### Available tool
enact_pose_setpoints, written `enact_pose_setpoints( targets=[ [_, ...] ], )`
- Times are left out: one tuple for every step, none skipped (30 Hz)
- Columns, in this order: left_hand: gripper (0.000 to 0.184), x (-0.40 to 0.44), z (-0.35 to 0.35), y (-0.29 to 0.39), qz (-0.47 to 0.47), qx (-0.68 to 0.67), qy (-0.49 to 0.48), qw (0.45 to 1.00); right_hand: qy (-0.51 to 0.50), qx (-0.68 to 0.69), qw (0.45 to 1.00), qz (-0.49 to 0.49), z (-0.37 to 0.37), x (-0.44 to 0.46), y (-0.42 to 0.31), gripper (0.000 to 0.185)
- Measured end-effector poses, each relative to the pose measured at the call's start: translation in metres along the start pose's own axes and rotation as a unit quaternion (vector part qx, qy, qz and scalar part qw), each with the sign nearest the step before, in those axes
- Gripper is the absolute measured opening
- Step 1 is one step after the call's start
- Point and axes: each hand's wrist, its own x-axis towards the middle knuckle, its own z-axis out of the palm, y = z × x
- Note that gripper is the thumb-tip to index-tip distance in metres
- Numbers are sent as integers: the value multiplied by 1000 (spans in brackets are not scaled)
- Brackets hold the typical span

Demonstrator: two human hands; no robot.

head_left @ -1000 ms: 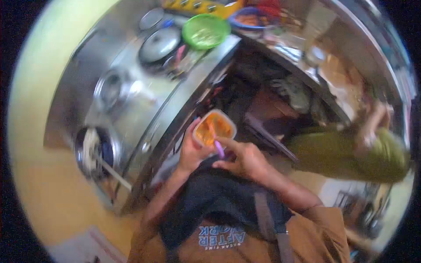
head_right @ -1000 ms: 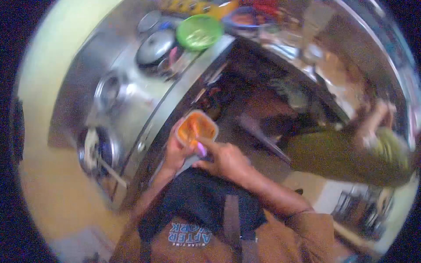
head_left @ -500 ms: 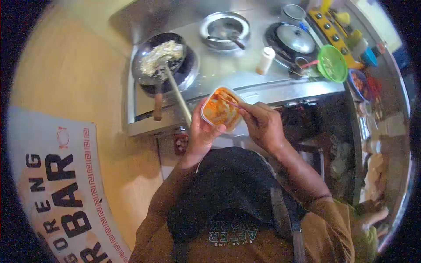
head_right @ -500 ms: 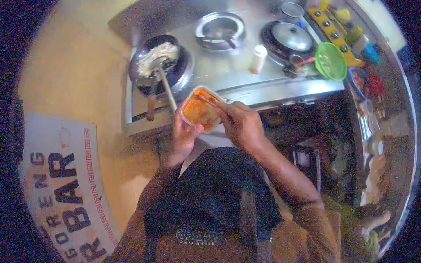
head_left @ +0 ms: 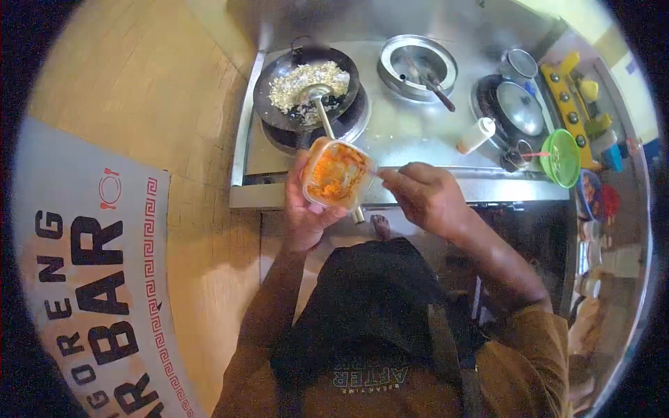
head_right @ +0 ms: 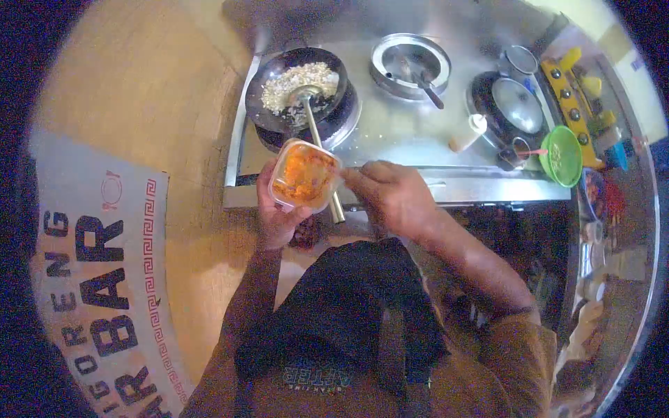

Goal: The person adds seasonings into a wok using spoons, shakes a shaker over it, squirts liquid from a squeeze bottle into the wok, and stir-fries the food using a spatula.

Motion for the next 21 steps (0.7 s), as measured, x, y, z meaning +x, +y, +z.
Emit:
enact_pose_setpoints(
  targets=[
    [99, 4, -3, -2, 5, 12, 13, 1000, -11, 5, 1000, -10, 2, 4, 1, 29],
    [99, 8, -7, -5, 8, 25, 27, 999, -22, 10, 1000, -18, 5, 7, 1, 26],
    [99, 13, -10, -8, 11, 38, 39, 998, -17, 33, 999, 1, 12, 7, 4, 21],
    [99, 19, -11, -10, 22, 63, 40, 997, -9, 70, 997, 32, 16, 11, 8, 18],
    [99, 26, -11, -12, 32, 88, 42, 995, -2, 107, 992, 63, 20, 16, 12, 16],
    [100, 32, -11, -15, 42, 114, 41, 992, 7, 144, 985, 96, 23, 21, 16, 14],
    [99, 38, -12, -19, 39, 121, 47, 991, -17, 190, 968, 164, 26, 24, 22, 15],
    [99, 43, -13, -25, 37, 127, 51, 990, -5, 253, 942, 218, 33, 25, 25, 16],
    [98, 51, -15, -29, 34, 132, 55, 989, 6, 315, 909, 271, 44, 26, 28, 17],
    [97, 60, -15, -31, 41, 148, 51, 987, 15, 375, 869, 321, 56, 27, 34, 18],
    [97, 67, -16, -33, 47, 163, 49, 984, 11, 426, 828, 365, 70, 27, 45, 20],
    [96, 73, -17, -36, 53, 178, 46, 981, 8, 488, 770, 412, 75, 31, 52, 20],
    [95, 78, -18, -41, 46, 186, 42, 981, 4, 545, 704, 455, 78, 37, 58, 19],
    [94, 82, -20, -48, 41, 194, 37, 979, 0, 597, 633, 492, 82, 41, 64, 19],
    [94, 87, -22, -54, 36, 202, 34, 978, 12, 614, 613, 497, 90, 44, 70, 19],
    [92, 90, -23, -60, 33, 172, 49, 983, 24, 630, 593, 501, 99, 46, 76, 20],
    [91, 95, -24, -65, 31, 140, 64, 987, 37, 645, 574, 504, 105, 49, 81, 20],
    [90, 99, -26, -70, 30, 108, 79, 991, 37, 642, 577, 504, 106, 53, 85, 19],
    [89, 103, -29, -72, 27, 93, 91, 991, 38, 638, 581, 503, 107, 55, 88, 19],
    [88, 106, -33, -73, 25, 78, 103, 991, 39, 635, 585, 503, 108, 58, 91, 19],
    [86, 108, -37, -74, 22, 62, 115, 991, 43, 635, 584, 503, 109, 58, 94, 19]
  ],
)
